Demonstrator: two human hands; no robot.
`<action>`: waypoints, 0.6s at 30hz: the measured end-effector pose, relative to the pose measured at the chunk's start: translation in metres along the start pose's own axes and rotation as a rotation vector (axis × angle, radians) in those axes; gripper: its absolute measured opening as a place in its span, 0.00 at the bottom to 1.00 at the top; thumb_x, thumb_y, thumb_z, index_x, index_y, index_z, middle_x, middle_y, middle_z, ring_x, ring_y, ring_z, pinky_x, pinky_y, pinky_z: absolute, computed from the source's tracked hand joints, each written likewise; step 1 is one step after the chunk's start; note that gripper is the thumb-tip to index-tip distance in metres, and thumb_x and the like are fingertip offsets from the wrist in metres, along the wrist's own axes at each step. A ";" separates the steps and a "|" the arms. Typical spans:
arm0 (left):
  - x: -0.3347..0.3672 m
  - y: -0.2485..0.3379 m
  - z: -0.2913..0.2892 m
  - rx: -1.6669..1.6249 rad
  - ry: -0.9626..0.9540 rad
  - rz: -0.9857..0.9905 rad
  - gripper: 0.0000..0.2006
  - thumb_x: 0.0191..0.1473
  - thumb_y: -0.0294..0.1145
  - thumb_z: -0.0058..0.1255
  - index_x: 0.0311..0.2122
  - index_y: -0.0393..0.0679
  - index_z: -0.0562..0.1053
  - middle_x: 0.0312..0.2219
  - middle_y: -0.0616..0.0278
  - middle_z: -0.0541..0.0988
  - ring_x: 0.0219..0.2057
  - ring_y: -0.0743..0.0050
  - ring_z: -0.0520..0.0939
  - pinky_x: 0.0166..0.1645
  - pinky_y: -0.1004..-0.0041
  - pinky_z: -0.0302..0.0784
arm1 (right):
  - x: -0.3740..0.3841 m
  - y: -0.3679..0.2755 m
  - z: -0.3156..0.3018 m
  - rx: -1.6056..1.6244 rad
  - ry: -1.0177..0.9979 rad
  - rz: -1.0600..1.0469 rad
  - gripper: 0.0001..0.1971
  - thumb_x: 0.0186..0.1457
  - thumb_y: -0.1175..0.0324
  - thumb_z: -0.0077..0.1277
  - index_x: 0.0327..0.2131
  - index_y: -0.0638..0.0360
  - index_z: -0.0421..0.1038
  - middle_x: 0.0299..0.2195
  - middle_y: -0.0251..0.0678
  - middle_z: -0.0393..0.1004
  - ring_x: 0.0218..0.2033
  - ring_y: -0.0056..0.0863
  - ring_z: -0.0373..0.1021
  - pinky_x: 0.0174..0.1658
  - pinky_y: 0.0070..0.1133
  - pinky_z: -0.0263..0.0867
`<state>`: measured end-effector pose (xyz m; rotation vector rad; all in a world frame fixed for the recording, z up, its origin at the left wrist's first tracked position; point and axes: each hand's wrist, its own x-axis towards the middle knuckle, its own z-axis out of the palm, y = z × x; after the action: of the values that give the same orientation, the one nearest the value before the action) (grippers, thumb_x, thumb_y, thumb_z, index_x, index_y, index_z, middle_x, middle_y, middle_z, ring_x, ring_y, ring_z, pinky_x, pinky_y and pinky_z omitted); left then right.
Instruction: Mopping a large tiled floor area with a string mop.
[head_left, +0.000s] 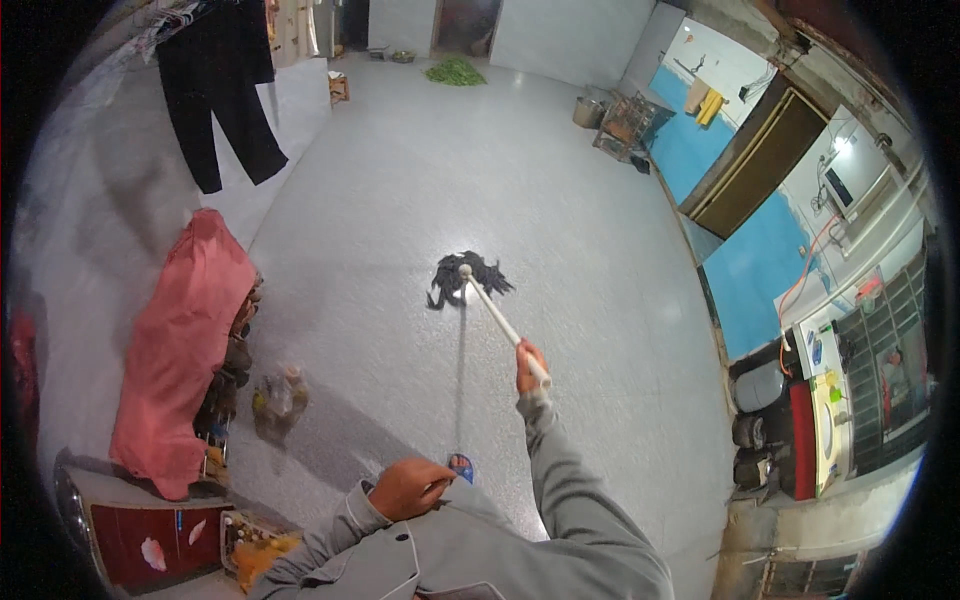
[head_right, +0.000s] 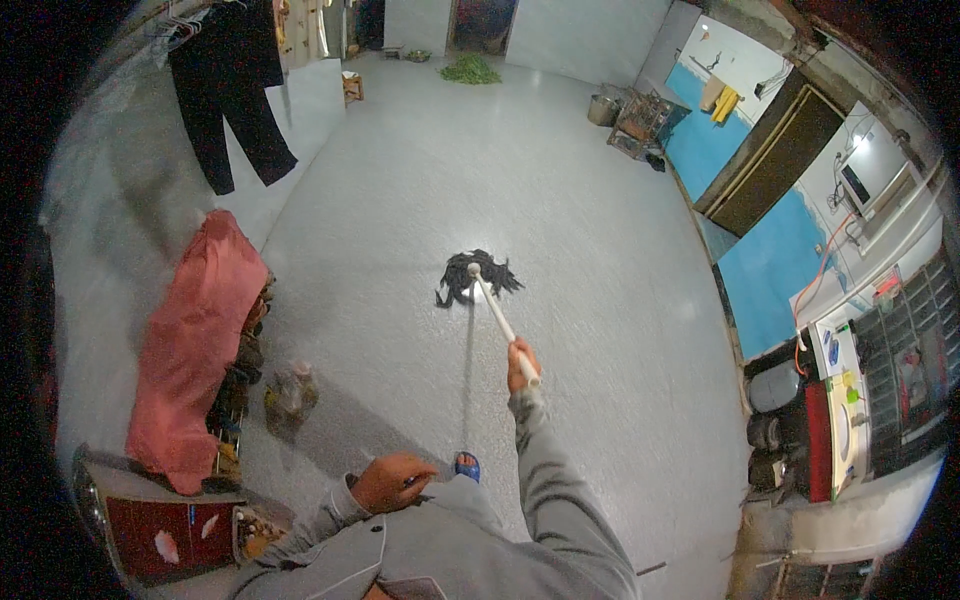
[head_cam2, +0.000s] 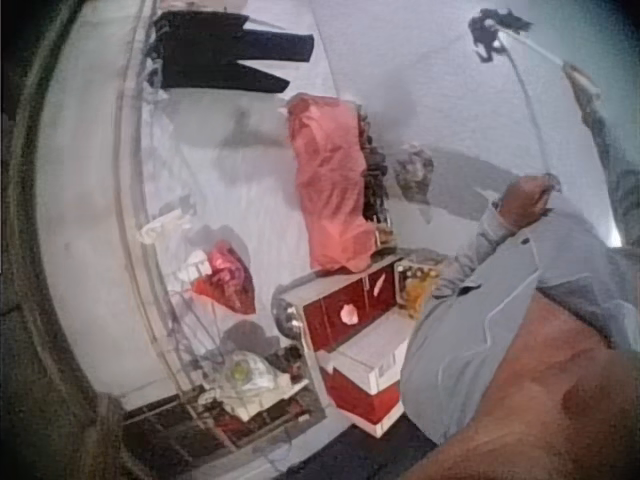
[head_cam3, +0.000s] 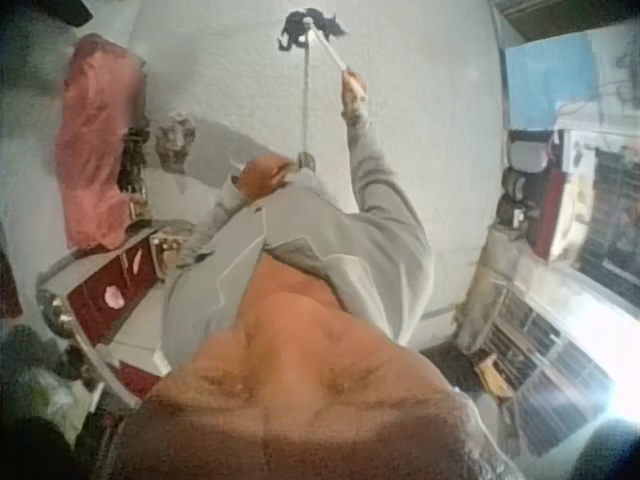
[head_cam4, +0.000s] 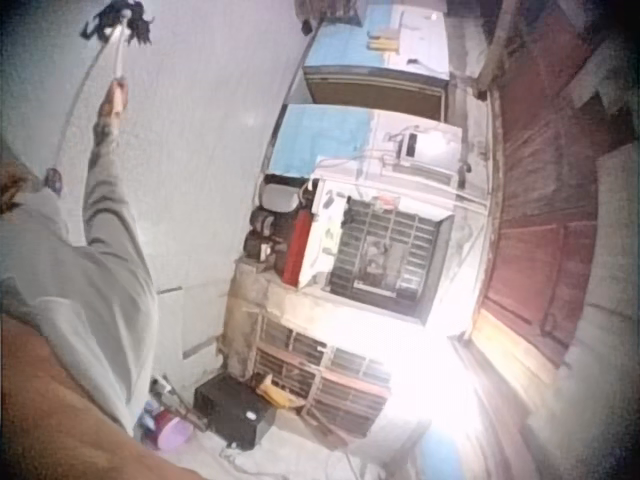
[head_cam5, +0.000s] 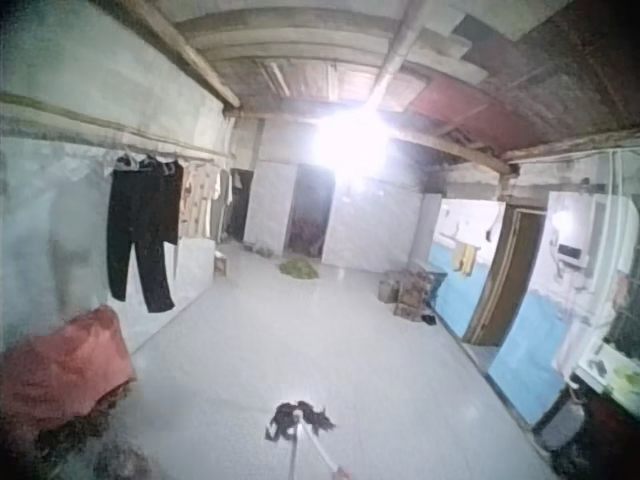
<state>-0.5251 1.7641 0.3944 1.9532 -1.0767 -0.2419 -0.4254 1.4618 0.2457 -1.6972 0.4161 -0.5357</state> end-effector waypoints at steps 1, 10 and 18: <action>0.000 0.003 -0.004 0.024 -0.007 -0.023 0.06 0.44 0.28 0.49 0.30 0.42 0.73 0.23 0.56 0.75 0.24 0.60 0.75 0.26 0.67 0.70 | 0.023 0.021 0.000 0.000 0.014 -0.010 0.20 0.51 0.57 0.45 0.42 0.64 0.64 0.35 0.36 0.68 0.36 0.23 0.64 0.42 0.20 0.59; -0.017 -0.005 -0.008 -0.027 -0.009 -0.144 0.09 0.46 0.32 0.47 0.33 0.42 0.73 0.22 0.56 0.75 0.23 0.62 0.76 0.25 0.69 0.69 | -0.018 0.046 0.056 0.174 0.191 0.027 0.16 0.46 0.64 0.51 0.39 0.59 0.65 0.32 0.33 0.67 0.33 0.21 0.63 0.37 0.18 0.60; 0.006 -0.014 0.003 -0.145 -0.168 0.018 0.08 0.47 0.32 0.47 0.33 0.44 0.73 0.23 0.57 0.76 0.24 0.62 0.76 0.27 0.69 0.70 | -0.197 -0.092 -0.042 -0.062 -0.057 -0.065 0.11 0.49 0.69 0.48 0.37 0.63 0.67 0.40 0.44 0.67 0.43 0.28 0.63 0.46 0.22 0.57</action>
<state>-0.5152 1.7616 0.3836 1.8171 -1.1515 -0.4687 -0.6139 1.5527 0.3183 -1.7865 0.3404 -0.5257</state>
